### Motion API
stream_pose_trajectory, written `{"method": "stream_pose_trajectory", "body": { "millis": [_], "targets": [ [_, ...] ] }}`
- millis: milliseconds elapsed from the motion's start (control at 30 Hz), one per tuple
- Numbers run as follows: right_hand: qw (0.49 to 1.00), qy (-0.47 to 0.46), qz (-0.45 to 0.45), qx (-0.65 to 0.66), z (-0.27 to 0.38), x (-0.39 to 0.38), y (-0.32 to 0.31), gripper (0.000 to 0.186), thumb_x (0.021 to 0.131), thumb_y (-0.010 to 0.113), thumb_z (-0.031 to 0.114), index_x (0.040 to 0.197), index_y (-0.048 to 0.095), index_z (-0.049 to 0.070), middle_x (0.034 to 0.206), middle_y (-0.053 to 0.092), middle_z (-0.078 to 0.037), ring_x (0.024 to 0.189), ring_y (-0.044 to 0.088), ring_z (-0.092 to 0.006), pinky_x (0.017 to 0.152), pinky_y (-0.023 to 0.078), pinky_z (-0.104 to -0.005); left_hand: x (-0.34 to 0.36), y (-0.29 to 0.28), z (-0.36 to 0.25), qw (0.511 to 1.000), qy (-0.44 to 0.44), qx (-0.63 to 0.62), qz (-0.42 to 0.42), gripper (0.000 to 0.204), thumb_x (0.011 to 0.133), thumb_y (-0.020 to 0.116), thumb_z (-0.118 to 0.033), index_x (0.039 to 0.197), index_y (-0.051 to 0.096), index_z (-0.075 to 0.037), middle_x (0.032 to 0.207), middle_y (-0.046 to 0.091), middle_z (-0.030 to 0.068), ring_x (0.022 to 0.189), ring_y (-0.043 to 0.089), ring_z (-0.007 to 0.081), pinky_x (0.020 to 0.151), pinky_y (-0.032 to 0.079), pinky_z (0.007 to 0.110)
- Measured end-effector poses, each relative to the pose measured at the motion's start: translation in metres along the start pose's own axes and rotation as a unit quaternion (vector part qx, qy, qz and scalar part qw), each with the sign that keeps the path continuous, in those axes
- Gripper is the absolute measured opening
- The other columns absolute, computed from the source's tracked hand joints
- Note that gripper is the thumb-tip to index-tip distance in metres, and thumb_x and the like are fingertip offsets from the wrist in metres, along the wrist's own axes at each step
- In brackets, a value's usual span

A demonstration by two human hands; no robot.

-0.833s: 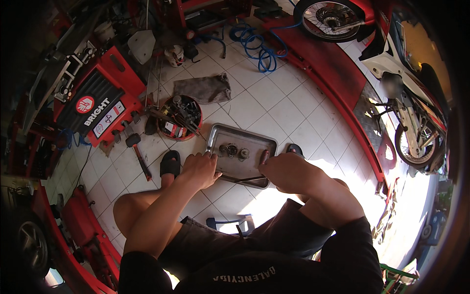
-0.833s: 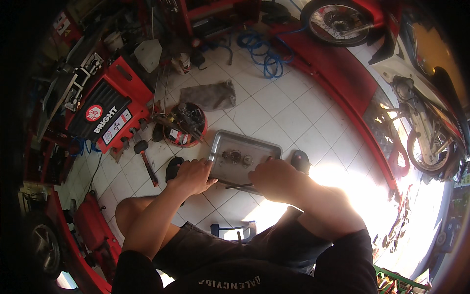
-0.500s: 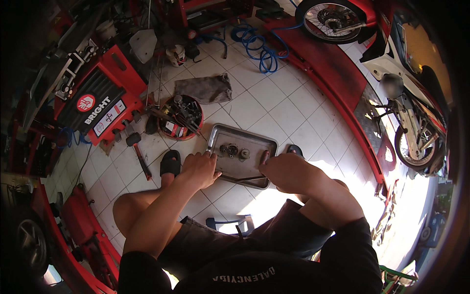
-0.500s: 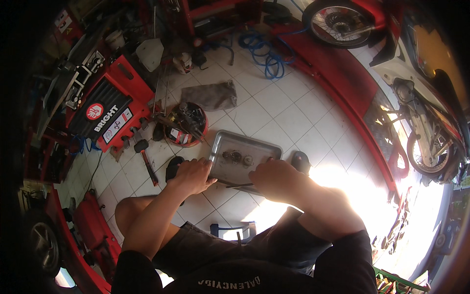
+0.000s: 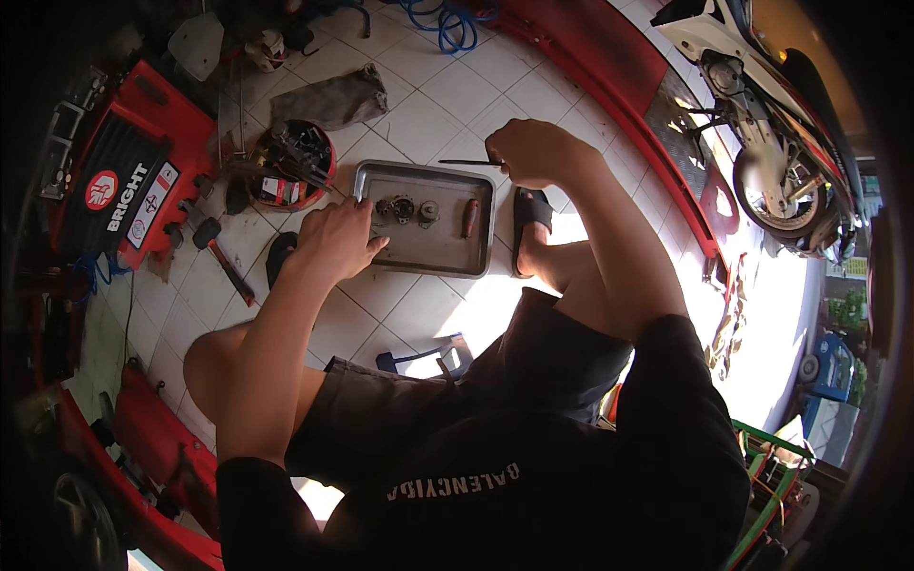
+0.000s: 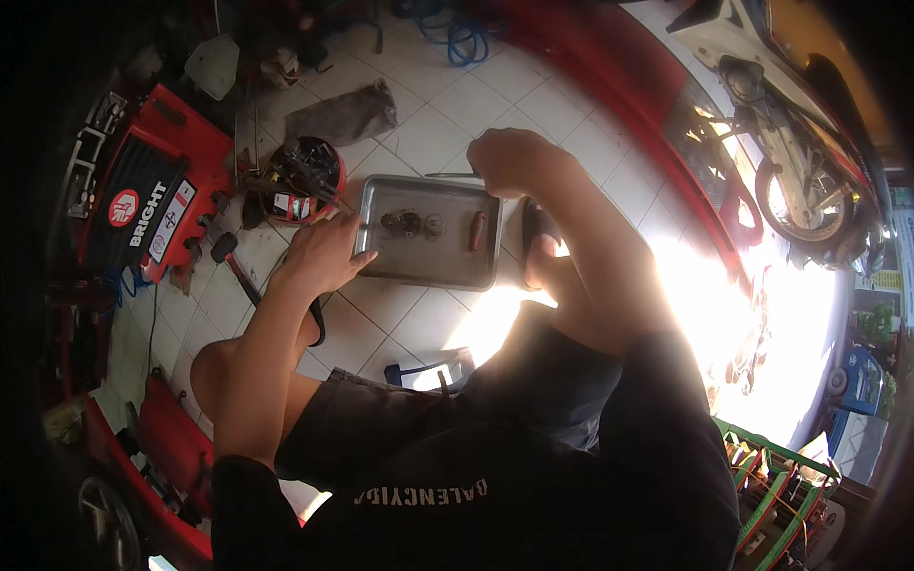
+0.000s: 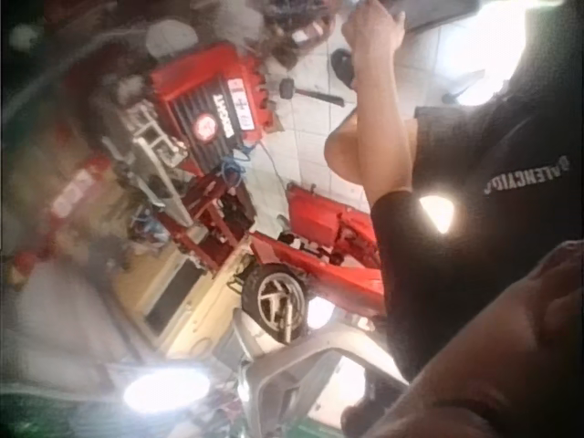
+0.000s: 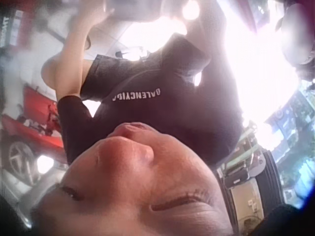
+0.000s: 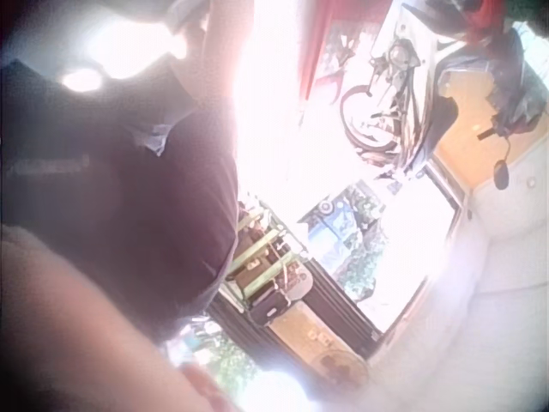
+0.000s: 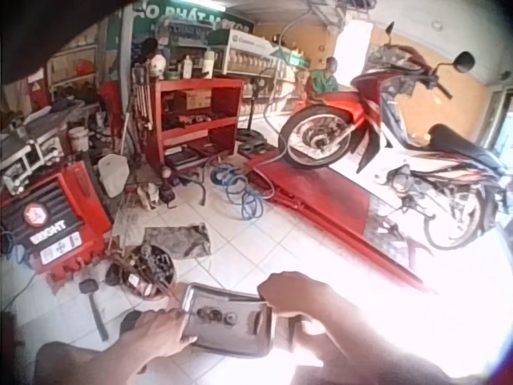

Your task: The person sits on a low stool in a workshop, using a screwdriver to disassemble and clean small mechanical components placed in a metal tray on their lap. They manipulate the parts with both hands, occasionally picking up and inspecting them before placing them back into the tray.

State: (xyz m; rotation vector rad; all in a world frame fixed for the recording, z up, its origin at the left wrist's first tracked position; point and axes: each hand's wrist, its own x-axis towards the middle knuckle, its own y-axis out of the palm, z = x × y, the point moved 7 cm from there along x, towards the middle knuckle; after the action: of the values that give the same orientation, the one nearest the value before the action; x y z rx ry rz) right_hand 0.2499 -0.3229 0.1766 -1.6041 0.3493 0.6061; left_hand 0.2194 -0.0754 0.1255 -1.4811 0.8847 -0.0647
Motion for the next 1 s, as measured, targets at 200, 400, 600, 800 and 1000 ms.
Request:
{"method": "stream_pose_trajectory", "body": {
  "millis": [200, 400, 600, 800, 1000],
  "targets": [
    [0.997, 0.007, -0.081, 0.016, 0.013, 0.000, -0.030, 0.014, 0.093, 0.066, 0.011, 0.105, 0.072, 0.007, 0.102, 0.073, -0.015, 0.101, 0.069, -0.0335, 0.085, 0.053, -0.0459, -0.001, -0.015, 0.007, 0.997, 0.019, 0.032, -0.066, 0.056, 0.095, 0.067, -0.050, 0.123, 0.062, -0.002, 0.119, 0.070, 0.0154, 0.107, 0.071, 0.0302, 0.089, 0.056, 0.044],
    [0.987, -0.014, -0.147, 0.070, 0.041, -0.030, -0.043, 0.017, 0.092, 0.063, 0.005, 0.106, 0.073, 0.008, 0.095, 0.072, -0.015, 0.096, 0.070, -0.0344, 0.080, 0.053, -0.0465, -0.016, -0.035, 0.004, 0.996, 0.006, 0.036, -0.086, 0.053, 0.095, 0.066, -0.052, 0.121, 0.065, -0.006, 0.117, 0.071, 0.0109, 0.109, 0.071, 0.0269, 0.090, 0.054, 0.044],
    [0.951, 0.018, -0.307, 0.020, 0.024, -0.047, -0.022, 0.030, 0.087, 0.063, 0.004, 0.114, 0.073, 0.012, 0.109, 0.071, -0.011, 0.099, 0.069, -0.0350, 0.081, 0.054, -0.0469, -0.039, -0.042, -0.010, 0.994, 0.030, 0.018, -0.107, 0.053, 0.096, 0.066, -0.052, 0.122, 0.064, -0.006, 0.115, 0.071, 0.0106, 0.110, 0.070, 0.0276, 0.092, 0.054, 0.045],
    [0.960, 0.044, -0.275, 0.031, -0.007, -0.049, 0.044, 0.027, 0.089, 0.063, 0.012, 0.114, 0.072, 0.012, 0.111, 0.070, -0.013, 0.100, 0.069, -0.0344, 0.084, 0.055, -0.0466, -0.047, -0.047, 0.002, 0.988, 0.037, 0.023, -0.148, 0.055, 0.096, 0.066, -0.051, 0.119, 0.063, -0.002, 0.113, 0.070, 0.0128, 0.108, 0.071, 0.0293, 0.091, 0.057, 0.042],
    [0.937, 0.157, -0.295, 0.097, -0.053, -0.040, 0.091, 0.032, 0.091, 0.057, 0.012, 0.119, 0.072, 0.013, 0.117, 0.070, -0.013, 0.104, 0.068, -0.0373, 0.088, 0.055, -0.0479, -0.051, -0.048, -0.002, 0.988, 0.042, 0.027, -0.148, 0.055, 0.096, 0.067, -0.050, 0.119, 0.063, -0.001, 0.112, 0.071, 0.0157, 0.109, 0.070, 0.0309, 0.091, 0.057, 0.044]
  ]
}}
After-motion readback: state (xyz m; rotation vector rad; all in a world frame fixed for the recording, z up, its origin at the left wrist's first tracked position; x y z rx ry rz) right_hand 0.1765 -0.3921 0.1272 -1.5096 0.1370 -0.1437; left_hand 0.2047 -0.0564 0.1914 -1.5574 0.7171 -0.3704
